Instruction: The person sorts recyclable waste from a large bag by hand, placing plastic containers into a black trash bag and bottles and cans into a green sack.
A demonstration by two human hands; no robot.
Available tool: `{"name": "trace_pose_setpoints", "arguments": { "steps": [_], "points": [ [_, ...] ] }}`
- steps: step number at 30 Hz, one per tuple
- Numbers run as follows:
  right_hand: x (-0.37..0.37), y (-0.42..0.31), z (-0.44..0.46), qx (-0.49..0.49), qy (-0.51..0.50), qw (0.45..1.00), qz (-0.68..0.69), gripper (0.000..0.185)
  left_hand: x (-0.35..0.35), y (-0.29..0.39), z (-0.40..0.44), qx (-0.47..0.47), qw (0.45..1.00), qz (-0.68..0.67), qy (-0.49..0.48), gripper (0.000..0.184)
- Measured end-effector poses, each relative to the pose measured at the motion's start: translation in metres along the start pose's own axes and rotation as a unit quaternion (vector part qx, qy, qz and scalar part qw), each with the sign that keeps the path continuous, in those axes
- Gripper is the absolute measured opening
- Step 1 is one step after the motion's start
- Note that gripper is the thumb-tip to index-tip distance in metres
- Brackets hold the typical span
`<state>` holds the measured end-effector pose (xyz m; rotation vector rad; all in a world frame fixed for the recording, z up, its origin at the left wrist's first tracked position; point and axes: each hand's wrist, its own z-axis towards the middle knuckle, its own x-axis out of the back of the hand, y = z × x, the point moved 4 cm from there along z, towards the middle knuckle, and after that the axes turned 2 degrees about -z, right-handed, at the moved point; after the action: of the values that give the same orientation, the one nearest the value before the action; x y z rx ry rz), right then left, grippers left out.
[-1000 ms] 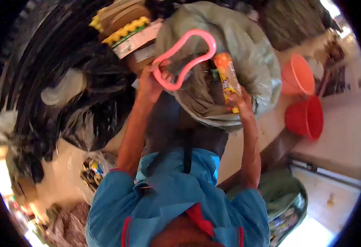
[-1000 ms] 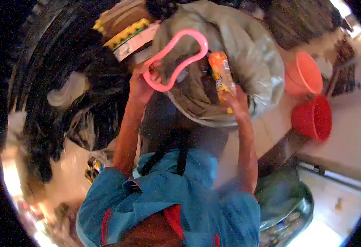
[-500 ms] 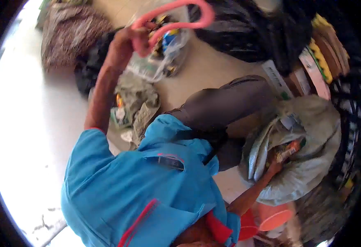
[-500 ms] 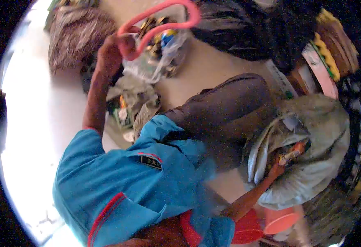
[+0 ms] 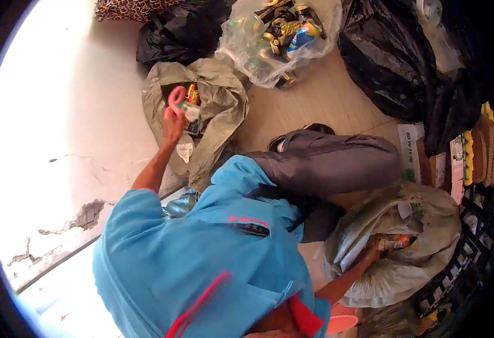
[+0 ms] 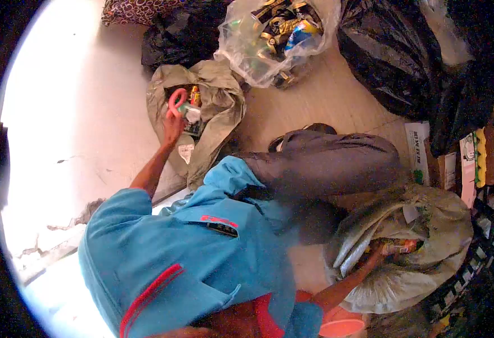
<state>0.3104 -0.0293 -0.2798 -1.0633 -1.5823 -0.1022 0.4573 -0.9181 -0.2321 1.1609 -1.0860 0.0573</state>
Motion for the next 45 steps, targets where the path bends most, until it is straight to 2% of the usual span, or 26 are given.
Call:
{"name": "trace_pose_setpoints", "arguments": {
  "steps": [2, 5, 7, 8, 9, 10, 11, 13, 14, 15, 16, 19, 21, 22, 23, 24, 25, 26, 27, 30, 32, 35, 37, 40, 43, 45],
  "points": [
    [0.008, -0.002, -0.004, 0.002, 0.006, 1.000, 0.005, 0.036, -0.017, -0.057, -0.007, -0.130, 0.991, -0.035, 0.021, 0.037],
    [0.023, -0.006, -0.014, 0.012, 0.021, 1.000, 0.014, 0.034, -0.031, -0.108, -0.009, 0.152, 0.970, 0.173, -0.078, 0.033],
    [0.033, -0.014, -0.022, 0.028, 0.027, 0.999, 0.028, 0.032, -0.027, -0.143, -0.007, 0.231, 0.924, 0.270, -0.142, 0.032],
    [0.042, -0.018, -0.029, 0.038, 0.034, 0.998, 0.044, 0.032, -0.021, -0.169, 0.000, 0.237, 0.918, 0.275, -0.159, 0.032],
    [0.054, -0.023, -0.045, 0.042, 0.057, 0.995, 0.067, 0.031, -0.026, -0.177, 0.007, 0.244, 0.956, 0.014, -0.161, 0.029],
    [0.059, -0.033, -0.060, 0.046, 0.077, 0.992, 0.089, 0.030, -0.021, -0.072, 0.020, 0.170, 0.913, 0.322, -0.184, 0.022],
    [0.062, -0.050, -0.074, 0.051, 0.094, 0.987, 0.117, 0.030, -0.021, -0.109, 0.033, 0.174, 0.976, 0.063, -0.114, 0.021],
    [0.069, -0.085, -0.096, 0.048, 0.106, 0.974, 0.196, 0.029, -0.042, -0.040, 0.062, 0.035, 0.998, 0.045, -0.031, 0.021],
    [0.069, -0.125, -0.110, 0.077, 0.027, 0.929, 0.361, 0.029, -0.051, 0.014, 0.070, -0.029, 1.000, 0.000, -0.003, 0.022],
    [0.072, -0.123, -0.108, 0.055, 0.029, 0.946, 0.317, 0.033, -0.067, 0.072, 0.072, -0.082, 0.994, -0.066, -0.003, 0.023],
    [0.073, -0.142, -0.115, 0.050, -0.012, 0.923, 0.381, 0.030, -0.086, 0.135, 0.068, -0.129, 0.982, -0.138, -0.024, 0.024],
    [0.065, -0.190, -0.126, 0.080, -0.086, 0.866, 0.486, 0.032, -0.138, 0.336, 0.020, -0.154, 0.936, -0.277, -0.154, 0.024],
    [0.064, -0.206, -0.124, 0.125, -0.118, 0.835, 0.523, 0.036, -0.168, 0.437, -0.039, -0.232, 0.874, -0.334, -0.266, 0.025],
    [0.059, -0.211, -0.125, 0.129, -0.117, 0.831, 0.528, 0.036, -0.194, 0.463, -0.062, -0.317, 0.813, -0.342, -0.349, 0.028],
    [0.052, -0.221, -0.124, 0.140, -0.124, 0.824, 0.534, 0.035, -0.190, 0.520, -0.111, -0.253, 0.785, -0.295, -0.483, 0.035],
    [0.059, -0.245, -0.137, 0.111, -0.118, 0.843, 0.512, 0.034, -0.222, 0.533, -0.142, -0.270, 0.755, -0.312, -0.510, 0.047],
    [0.062, -0.263, -0.147, 0.134, -0.142, 0.829, 0.524, 0.034, -0.232, 0.553, -0.169, -0.362, 0.751, -0.237, -0.499, 0.063],
    [0.066, -0.273, -0.153, 0.123, -0.152, 0.859, 0.474, 0.035, -0.257, 0.555, -0.196, -0.338, 0.765, -0.122, -0.535, 0.073],
    [0.065, -0.280, -0.149, 0.109, -0.157, 0.887, 0.421, 0.036, -0.297, 0.548, -0.220, -0.241, 0.645, -0.338, -0.642, 0.076],
    [0.068, -0.294, -0.136, 0.176, -0.119, 0.932, 0.294, 0.045, -0.295, 0.555, -0.227, -0.253, 0.713, -0.300, -0.581, 0.069],
    [0.068, -0.310, -0.139, 0.200, -0.134, 0.911, 0.334, 0.048, -0.309, 0.550, -0.216, -0.114, 0.670, -0.429, -0.594, 0.059],
    [0.069, -0.314, -0.135, 0.236, -0.155, 0.884, 0.373, 0.052, -0.314, 0.565, -0.153, -0.039, 0.692, -0.485, -0.534, 0.038],
    [0.072, -0.306, -0.128, 0.248, -0.176, 0.875, 0.376, 0.043, -0.315, 0.579, -0.095, 0.048, 0.654, -0.516, -0.551, 0.042],
    [0.067, -0.262, -0.110, 0.193, -0.151, 0.898, 0.366, 0.038, -0.333, 0.595, -0.009, -0.008, 0.634, -0.524, -0.569, 0.045],
    [0.079, -0.216, -0.120, 0.110, -0.113, 0.887, 0.433, 0.035, -0.335, 0.589, 0.023, -0.032, 0.692, -0.494, -0.526, 0.042],
    [0.079, -0.185, -0.123, 0.094, -0.086, 0.875, 0.468, 0.038, -0.292, 0.615, -0.036, -0.088, 0.735, -0.391, -0.547, 0.041]
  ]
}}
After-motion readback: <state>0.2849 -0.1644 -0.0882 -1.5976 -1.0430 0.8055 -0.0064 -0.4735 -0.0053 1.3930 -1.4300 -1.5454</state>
